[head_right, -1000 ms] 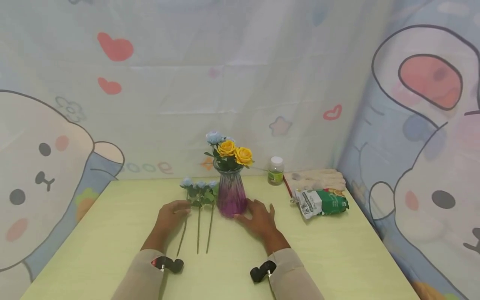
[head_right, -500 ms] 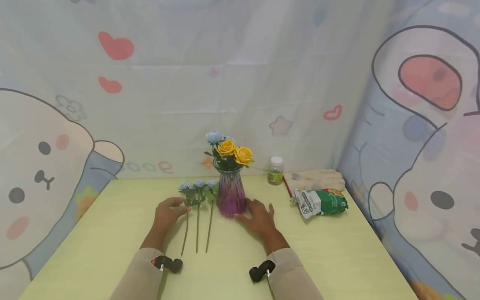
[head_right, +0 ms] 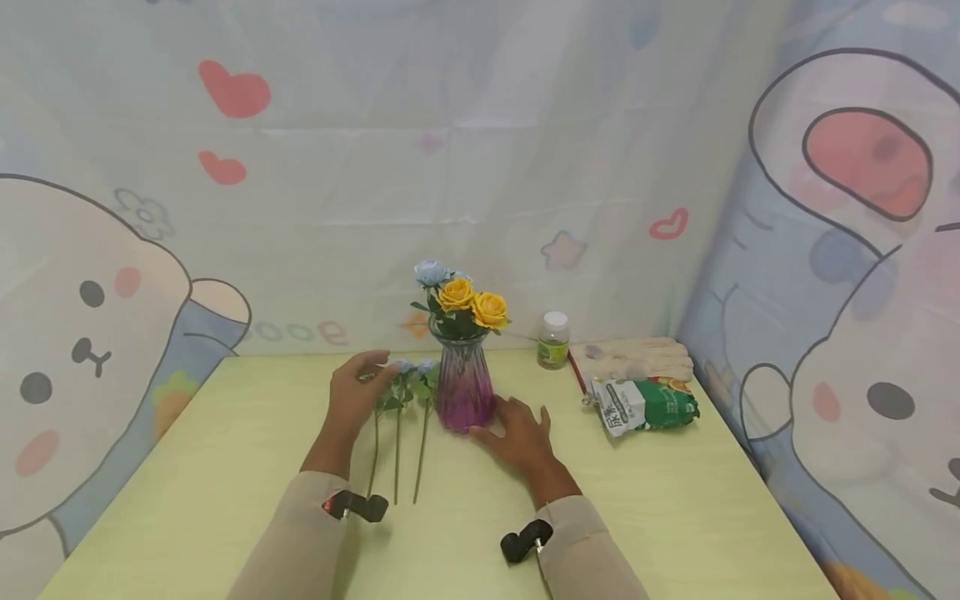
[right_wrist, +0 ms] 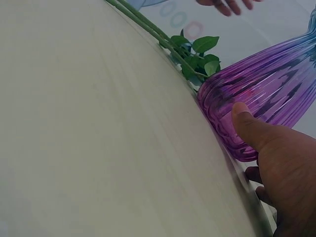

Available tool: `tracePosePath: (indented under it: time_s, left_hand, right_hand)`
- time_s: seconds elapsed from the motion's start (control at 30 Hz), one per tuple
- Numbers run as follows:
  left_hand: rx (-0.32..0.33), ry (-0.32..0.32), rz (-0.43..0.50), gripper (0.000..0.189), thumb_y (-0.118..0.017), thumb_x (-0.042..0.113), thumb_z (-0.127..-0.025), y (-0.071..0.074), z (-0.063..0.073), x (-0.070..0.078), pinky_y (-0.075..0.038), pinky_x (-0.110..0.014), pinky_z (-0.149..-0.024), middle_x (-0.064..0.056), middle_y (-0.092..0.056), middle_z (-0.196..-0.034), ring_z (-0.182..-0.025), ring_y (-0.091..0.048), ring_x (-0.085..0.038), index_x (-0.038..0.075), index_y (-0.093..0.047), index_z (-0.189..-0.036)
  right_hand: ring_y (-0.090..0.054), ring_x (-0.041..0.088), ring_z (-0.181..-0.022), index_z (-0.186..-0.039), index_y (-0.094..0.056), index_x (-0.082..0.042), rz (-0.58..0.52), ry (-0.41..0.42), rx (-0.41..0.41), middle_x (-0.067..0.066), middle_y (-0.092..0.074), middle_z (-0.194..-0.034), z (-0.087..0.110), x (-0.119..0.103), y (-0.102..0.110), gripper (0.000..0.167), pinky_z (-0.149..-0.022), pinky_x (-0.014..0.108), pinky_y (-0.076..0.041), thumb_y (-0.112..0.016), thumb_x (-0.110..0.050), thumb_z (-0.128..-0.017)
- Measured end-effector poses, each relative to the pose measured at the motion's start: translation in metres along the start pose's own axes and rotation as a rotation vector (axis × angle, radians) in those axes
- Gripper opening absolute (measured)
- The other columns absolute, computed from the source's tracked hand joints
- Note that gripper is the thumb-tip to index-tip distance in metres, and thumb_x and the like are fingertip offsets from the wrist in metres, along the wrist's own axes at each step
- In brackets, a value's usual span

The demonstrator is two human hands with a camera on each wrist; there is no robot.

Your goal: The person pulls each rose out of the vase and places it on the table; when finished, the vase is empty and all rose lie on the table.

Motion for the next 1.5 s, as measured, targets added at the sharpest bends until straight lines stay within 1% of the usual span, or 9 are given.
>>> tracePosePath:
  time_s: [0.27, 0.37, 0.5, 0.67, 0.83, 1.0, 1.2, 1.37, 1.5]
  left_hand:
    - [-0.194, 0.038, 0.134, 0.057, -0.073, 0.033, -0.107, -0.011, -0.014, 0.039, -0.05, -0.06, -0.117, -0.018, -0.058, -0.157, -0.144, -0.058, -0.039, 0.015, -0.057, -0.159]
    - [-0.237, 0.045, 0.166, 0.059, -0.072, 0.033, -0.108, -0.017, -0.019, 0.053, -0.047, -0.063, -0.121, -0.018, -0.055, -0.159, -0.147, -0.056, -0.041, 0.017, -0.054, -0.161]
    - [-0.279, 0.06, 0.159, 0.061, -0.07, 0.039, -0.109, -0.022, -0.026, 0.062, -0.044, -0.065, -0.123, -0.017, -0.051, -0.163, -0.15, -0.053, -0.041, 0.021, -0.051, -0.164]
    - [-0.32, 0.087, 0.124, 0.067, -0.069, 0.042, -0.108, -0.029, -0.034, 0.073, -0.044, -0.066, -0.123, -0.016, -0.049, -0.166, -0.155, -0.047, -0.042, 0.019, -0.045, -0.167]
    - [-0.284, 0.107, 0.106, 0.055, -0.07, 0.035, -0.108, -0.041, -0.044, 0.087, -0.047, -0.063, -0.122, -0.016, -0.051, -0.165, -0.153, -0.051, -0.042, 0.012, -0.056, -0.156]
    - [-0.207, 0.159, 0.158, 0.036, -0.07, 0.023, -0.107, -0.051, -0.046, 0.102, -0.05, -0.058, -0.121, -0.017, -0.054, -0.161, -0.149, -0.054, -0.041, 0.004, -0.068, -0.138]
    - [-0.133, 0.229, 0.224, 0.032, -0.071, 0.017, -0.107, -0.059, -0.045, 0.106, -0.048, -0.058, -0.122, -0.021, -0.06, -0.152, -0.145, -0.057, -0.041, 0.002, -0.069, -0.136]
    - [-0.038, 0.221, 0.227, 0.029, -0.073, 0.016, -0.105, -0.064, -0.045, 0.107, -0.048, -0.062, -0.12, -0.022, -0.065, -0.145, -0.143, -0.058, -0.042, 0.003, -0.075, -0.131]
    - [0.05, 0.188, 0.18, 0.02, -0.074, 0.013, -0.103, -0.069, -0.045, 0.109, -0.056, -0.058, -0.109, -0.022, -0.072, -0.133, -0.129, -0.067, -0.041, 0.001, -0.079, -0.119]
  right_hand:
    - [-0.047, 0.04, -0.158, -0.162, -0.054, -0.013, 0.007, -0.001, 0.003, 0.014, -0.058, -0.164, 0.0, 0.001, 0.0, 0.079, -0.13, 0.079, -0.009, -0.069, -0.062, -0.102]
    - [-0.047, 0.039, -0.158, -0.162, -0.054, -0.013, 0.014, -0.005, 0.008, 0.014, -0.058, -0.163, 0.001, 0.002, 0.001, 0.079, -0.131, 0.079, -0.009, -0.07, -0.061, -0.102]
    - [-0.046, 0.039, -0.159, -0.163, -0.053, -0.014, 0.002, -0.007, 0.005, 0.014, -0.057, -0.164, 0.001, 0.002, 0.0, 0.079, -0.131, 0.078, -0.007, -0.07, -0.061, -0.102]
    - [-0.047, 0.039, -0.158, -0.162, -0.054, -0.014, 0.008, -0.01, -0.001, 0.015, -0.058, -0.163, 0.004, 0.001, -0.003, 0.079, -0.13, 0.079, -0.008, -0.069, -0.062, -0.102]
    - [-0.048, 0.04, -0.157, -0.162, -0.055, -0.012, 0.004, -0.016, 0.002, 0.015, -0.059, -0.163, 0.005, 0.0, -0.002, 0.079, -0.13, 0.08, -0.01, -0.069, -0.061, -0.102]
    - [-0.047, 0.04, -0.158, -0.162, -0.054, -0.013, 0.004, -0.02, 0.0, 0.015, -0.058, -0.163, 0.003, 0.0, -0.002, 0.079, -0.13, 0.08, -0.009, -0.069, -0.062, -0.102]
    - [-0.047, 0.04, -0.158, -0.162, -0.054, -0.013, 0.01, -0.019, 0.0, 0.015, -0.058, -0.163, 0.002, -0.001, -0.001, 0.078, -0.13, 0.08, -0.009, -0.069, -0.061, -0.102]
    - [-0.047, 0.04, -0.158, -0.162, -0.054, -0.012, 0.008, -0.014, -0.008, 0.016, -0.057, -0.164, 0.002, -0.004, 0.001, 0.078, -0.13, 0.08, -0.009, -0.069, -0.06, -0.102]
    - [-0.047, 0.04, -0.158, -0.162, -0.053, -0.012, 0.014, -0.007, -0.007, 0.016, -0.057, -0.164, 0.001, -0.004, 0.003, 0.078, -0.13, 0.081, -0.009, -0.069, -0.06, -0.103]
Point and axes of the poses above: each hand's wrist, its own z-axis away from the middle knuckle, its own y-axis out of the back of the hand, x = y × z, the point moved 1 cm from there along -z, towards the middle knuckle
